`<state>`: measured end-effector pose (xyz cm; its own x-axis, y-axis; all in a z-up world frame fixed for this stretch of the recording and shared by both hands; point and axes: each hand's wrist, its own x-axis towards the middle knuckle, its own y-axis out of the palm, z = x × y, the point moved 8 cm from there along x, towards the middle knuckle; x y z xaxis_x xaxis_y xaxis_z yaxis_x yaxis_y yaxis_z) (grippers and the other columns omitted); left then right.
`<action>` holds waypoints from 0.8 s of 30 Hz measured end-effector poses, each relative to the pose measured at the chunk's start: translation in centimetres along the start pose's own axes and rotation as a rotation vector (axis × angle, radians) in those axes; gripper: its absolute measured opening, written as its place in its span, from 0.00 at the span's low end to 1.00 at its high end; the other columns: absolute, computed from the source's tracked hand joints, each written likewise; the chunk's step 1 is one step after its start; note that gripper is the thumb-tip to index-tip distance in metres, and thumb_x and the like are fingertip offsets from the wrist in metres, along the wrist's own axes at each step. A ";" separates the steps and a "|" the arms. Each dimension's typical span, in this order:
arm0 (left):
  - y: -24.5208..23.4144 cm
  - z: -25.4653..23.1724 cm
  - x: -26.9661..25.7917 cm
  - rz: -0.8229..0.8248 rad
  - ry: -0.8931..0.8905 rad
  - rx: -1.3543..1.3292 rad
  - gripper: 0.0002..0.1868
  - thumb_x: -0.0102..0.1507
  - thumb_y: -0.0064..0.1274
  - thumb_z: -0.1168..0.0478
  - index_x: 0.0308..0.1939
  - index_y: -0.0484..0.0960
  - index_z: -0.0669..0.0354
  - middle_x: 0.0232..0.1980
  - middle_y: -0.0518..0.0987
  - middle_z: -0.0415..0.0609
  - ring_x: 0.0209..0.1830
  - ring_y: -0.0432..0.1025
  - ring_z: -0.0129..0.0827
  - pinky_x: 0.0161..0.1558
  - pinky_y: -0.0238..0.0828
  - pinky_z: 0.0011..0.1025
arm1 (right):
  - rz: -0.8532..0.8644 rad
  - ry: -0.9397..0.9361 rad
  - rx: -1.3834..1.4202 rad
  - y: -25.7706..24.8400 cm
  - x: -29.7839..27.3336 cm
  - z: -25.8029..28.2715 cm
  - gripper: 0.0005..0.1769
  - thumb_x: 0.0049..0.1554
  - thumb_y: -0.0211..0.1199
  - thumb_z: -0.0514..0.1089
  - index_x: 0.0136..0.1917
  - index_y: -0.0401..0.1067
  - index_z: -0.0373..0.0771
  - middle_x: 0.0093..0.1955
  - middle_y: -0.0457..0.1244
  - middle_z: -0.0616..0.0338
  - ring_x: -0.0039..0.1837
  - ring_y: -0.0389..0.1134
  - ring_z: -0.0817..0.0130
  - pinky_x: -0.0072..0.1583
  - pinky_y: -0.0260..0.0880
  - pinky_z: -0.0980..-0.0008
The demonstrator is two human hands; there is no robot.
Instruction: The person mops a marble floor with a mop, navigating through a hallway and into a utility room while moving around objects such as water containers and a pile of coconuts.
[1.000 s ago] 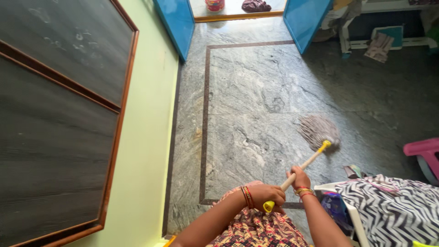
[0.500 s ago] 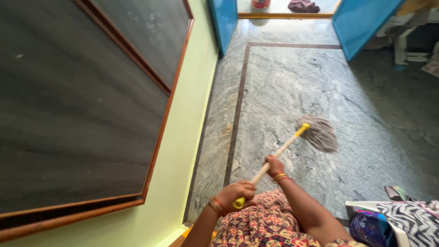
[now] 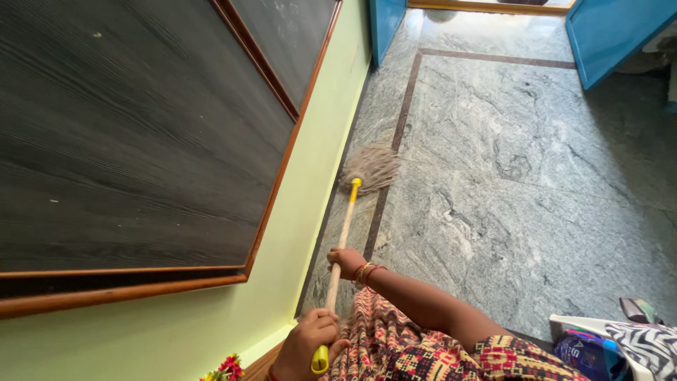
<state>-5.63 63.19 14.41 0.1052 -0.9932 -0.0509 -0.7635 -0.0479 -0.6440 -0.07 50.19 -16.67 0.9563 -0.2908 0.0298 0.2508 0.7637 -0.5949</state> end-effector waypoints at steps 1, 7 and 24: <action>0.1 -0.8 0.1 -0.008 0.027 -0.008 0.17 0.59 0.67 0.61 0.26 0.73 0.63 0.37 0.79 0.54 0.51 0.75 0.50 0.48 0.73 0.42 | 0.045 -0.041 -0.031 0.3 -0.2 0.4 0.13 0.52 0.69 0.51 0.38 0.68 0.43 0.45 0.64 0.56 0.46 0.69 0.46 0.47 0.69 0.50; 2.7 -5.0 3.5 -0.020 0.231 -0.039 0.16 0.60 0.66 0.61 0.26 0.73 0.61 0.35 0.77 0.53 0.49 0.77 0.50 0.52 0.74 0.42 | 0.059 0.003 -0.129 -3.4 -3.8 -2.0 0.09 0.50 0.67 0.48 0.36 0.68 0.46 0.44 0.65 0.60 0.47 0.70 0.51 0.45 0.70 0.52; 20.8 -20.7 18.3 0.651 0.796 -0.131 0.16 0.61 0.65 0.56 0.27 0.73 0.57 0.37 0.79 0.48 0.49 0.77 0.43 0.50 0.75 0.38 | -0.604 0.676 -0.200 -23.4 -33.2 -18.2 0.09 0.51 0.66 0.50 0.37 0.70 0.46 0.43 0.66 0.60 0.45 0.70 0.51 0.42 0.70 0.52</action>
<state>-32.77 41.85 15.87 -0.7677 -0.6118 0.1907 -0.5904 0.5595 -0.5817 -40.48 31.48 -18.33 0.3649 -0.9293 -0.0576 0.5871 0.2777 -0.7604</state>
